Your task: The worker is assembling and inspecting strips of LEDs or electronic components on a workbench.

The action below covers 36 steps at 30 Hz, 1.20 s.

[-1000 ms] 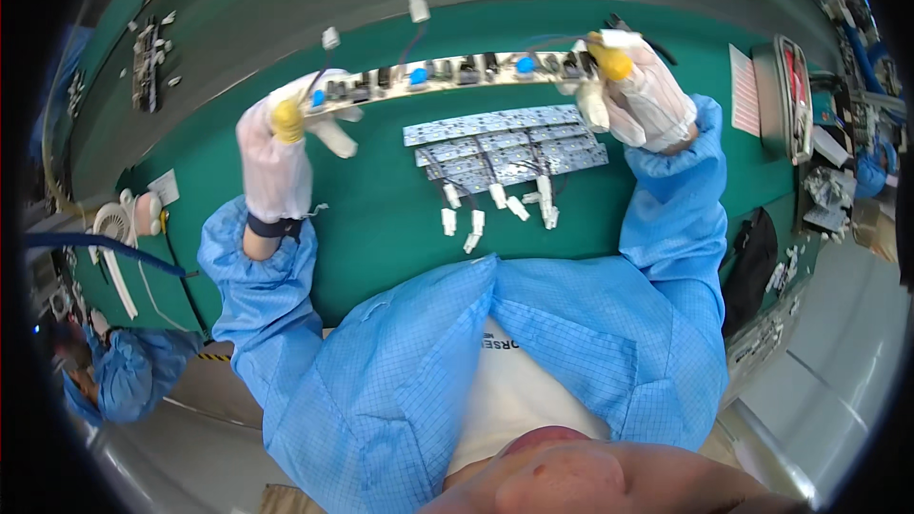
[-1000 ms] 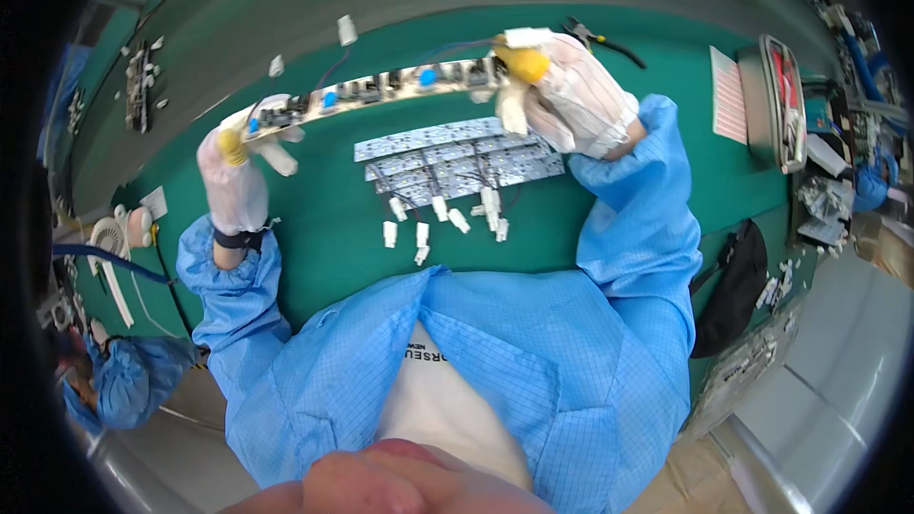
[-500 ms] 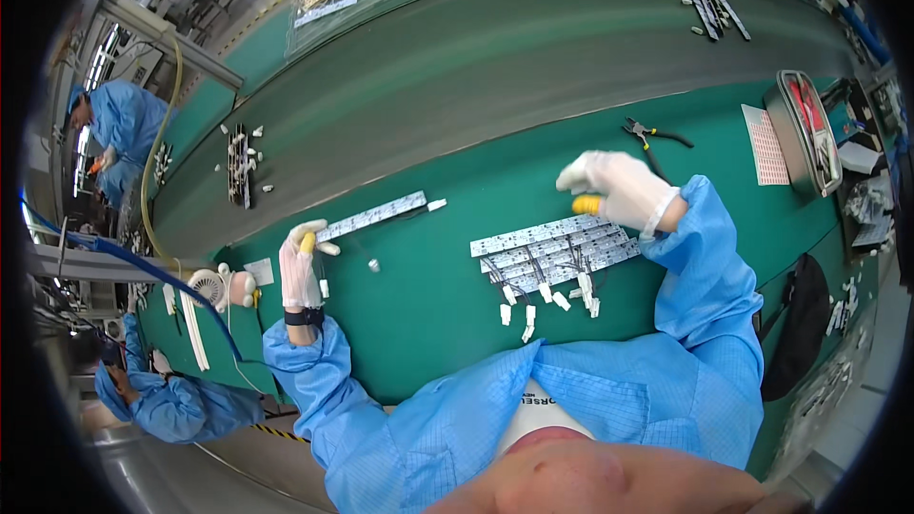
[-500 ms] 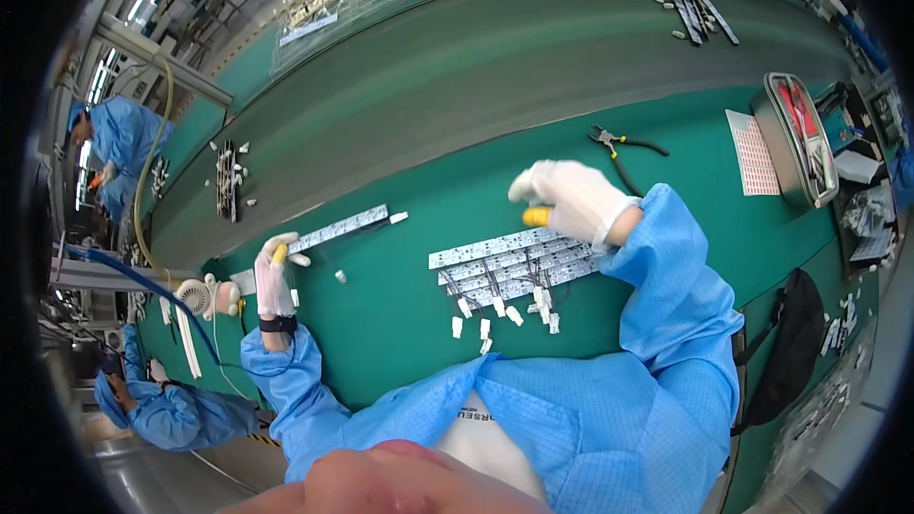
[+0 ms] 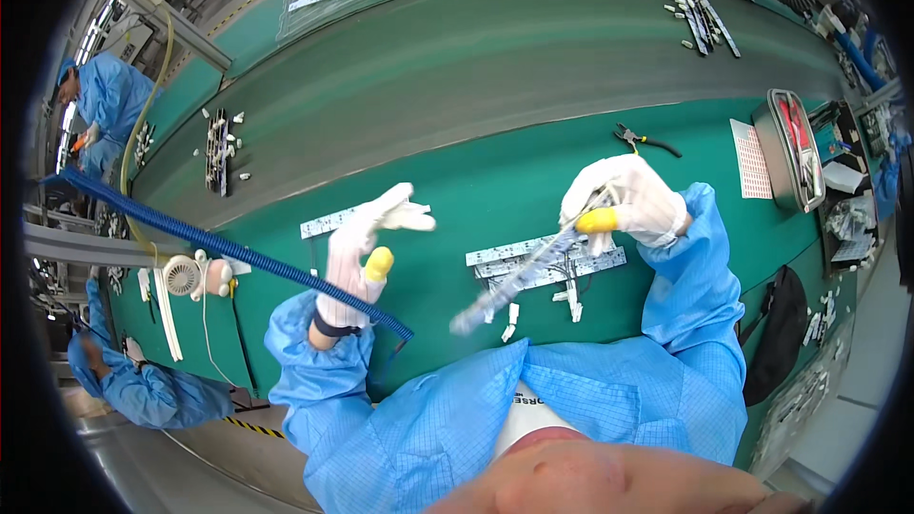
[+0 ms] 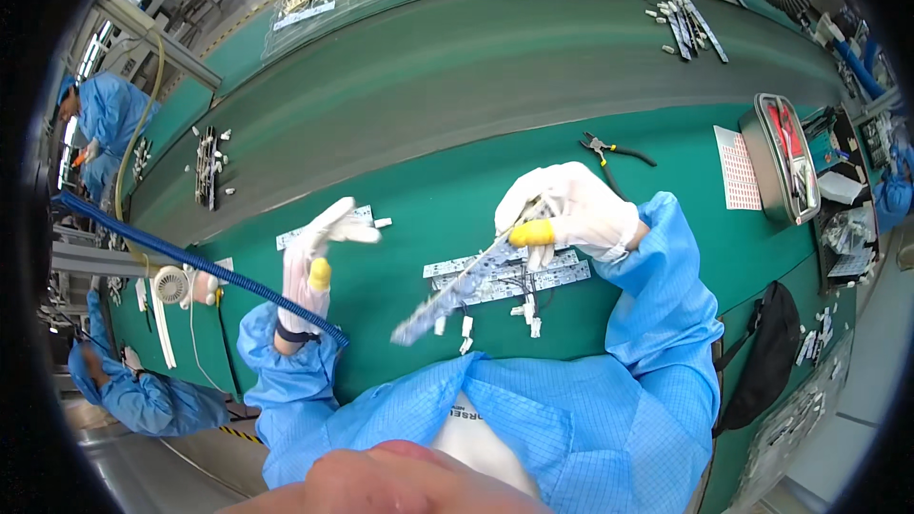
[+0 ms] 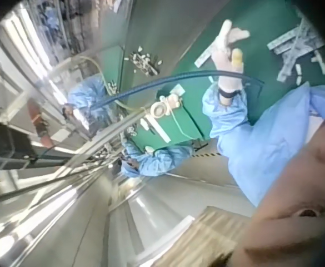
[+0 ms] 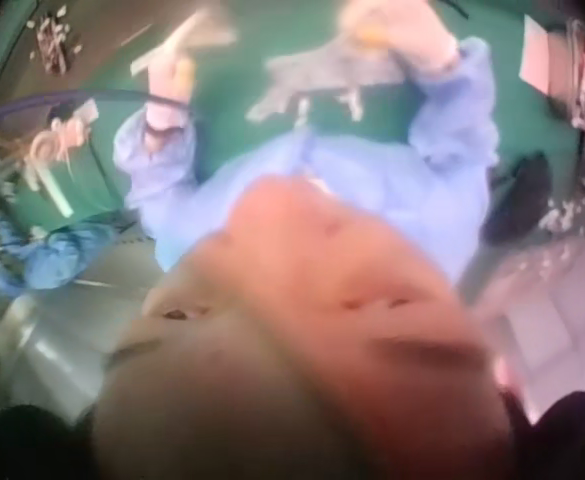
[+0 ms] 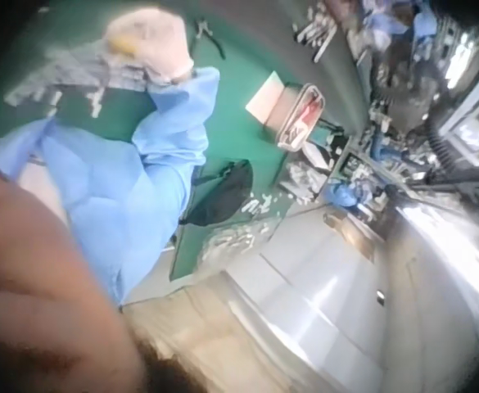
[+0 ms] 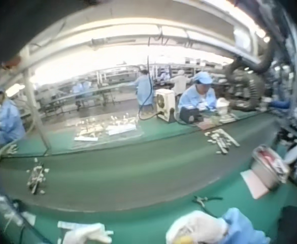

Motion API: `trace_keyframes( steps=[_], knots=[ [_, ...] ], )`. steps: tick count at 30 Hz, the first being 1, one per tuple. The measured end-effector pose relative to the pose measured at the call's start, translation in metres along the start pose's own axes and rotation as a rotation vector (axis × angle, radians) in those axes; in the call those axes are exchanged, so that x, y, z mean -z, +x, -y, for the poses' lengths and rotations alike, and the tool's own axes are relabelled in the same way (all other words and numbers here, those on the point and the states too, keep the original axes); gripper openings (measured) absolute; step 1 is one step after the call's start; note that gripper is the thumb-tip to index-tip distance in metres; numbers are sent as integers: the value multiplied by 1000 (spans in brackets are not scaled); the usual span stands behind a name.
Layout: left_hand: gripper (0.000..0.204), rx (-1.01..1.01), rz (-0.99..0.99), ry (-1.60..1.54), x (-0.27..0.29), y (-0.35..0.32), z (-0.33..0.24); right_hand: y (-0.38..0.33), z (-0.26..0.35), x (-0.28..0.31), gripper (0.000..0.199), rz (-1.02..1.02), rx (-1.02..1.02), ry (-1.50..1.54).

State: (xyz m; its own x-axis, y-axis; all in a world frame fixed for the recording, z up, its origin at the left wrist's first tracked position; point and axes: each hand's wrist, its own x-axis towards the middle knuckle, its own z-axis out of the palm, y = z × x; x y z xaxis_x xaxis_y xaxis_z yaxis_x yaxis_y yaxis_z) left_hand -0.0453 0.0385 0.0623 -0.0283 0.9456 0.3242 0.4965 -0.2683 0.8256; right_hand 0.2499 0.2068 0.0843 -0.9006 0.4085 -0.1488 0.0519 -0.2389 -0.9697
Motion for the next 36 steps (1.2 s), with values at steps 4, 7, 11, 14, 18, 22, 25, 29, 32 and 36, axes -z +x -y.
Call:
trace_keyframes(
  steps=[4, 7, 11, 14, 18, 22, 25, 29, 32, 36],
  knots=[
    [68, 38, 236, -732, -22, 6, -1, 3, -13, -6, 27, -290, 321, -135],
    [71, -46, 123, -761, -32, -4, -12, 4, -5, -11, 24, -425, 141, -27],
    [48, 75, -98, -194, -24, -9, -5, 9, 0, -12, 36, -369, 4, -136],
    [46, 83, -164, -181, -22, -4, 0, 11, -4, -6, 45, -328, 41, -154],
    [49, 123, -183, -214, -20, -1, 0, 8, -10, 8, 61, -155, 215, 164],
    [45, -61, -159, 6, -14, 1, 7, 2, -2, 6, 50, -302, 190, -15],
    [43, -143, -123, 55, -13, 2, 6, 2, -4, 6, 47, -292, 232, -22],
    [45, -174, -110, 15, -10, 3, 12, 0, 1, 4, 45, -309, 184, -24],
    [45, -174, -116, -41, -11, 5, 14, 0, -1, 6, 45, -253, 210, -10],
    [40, -174, -143, -36, -9, 10, 17, -4, 4, 2, 55, -284, 181, 15]
  ],
)
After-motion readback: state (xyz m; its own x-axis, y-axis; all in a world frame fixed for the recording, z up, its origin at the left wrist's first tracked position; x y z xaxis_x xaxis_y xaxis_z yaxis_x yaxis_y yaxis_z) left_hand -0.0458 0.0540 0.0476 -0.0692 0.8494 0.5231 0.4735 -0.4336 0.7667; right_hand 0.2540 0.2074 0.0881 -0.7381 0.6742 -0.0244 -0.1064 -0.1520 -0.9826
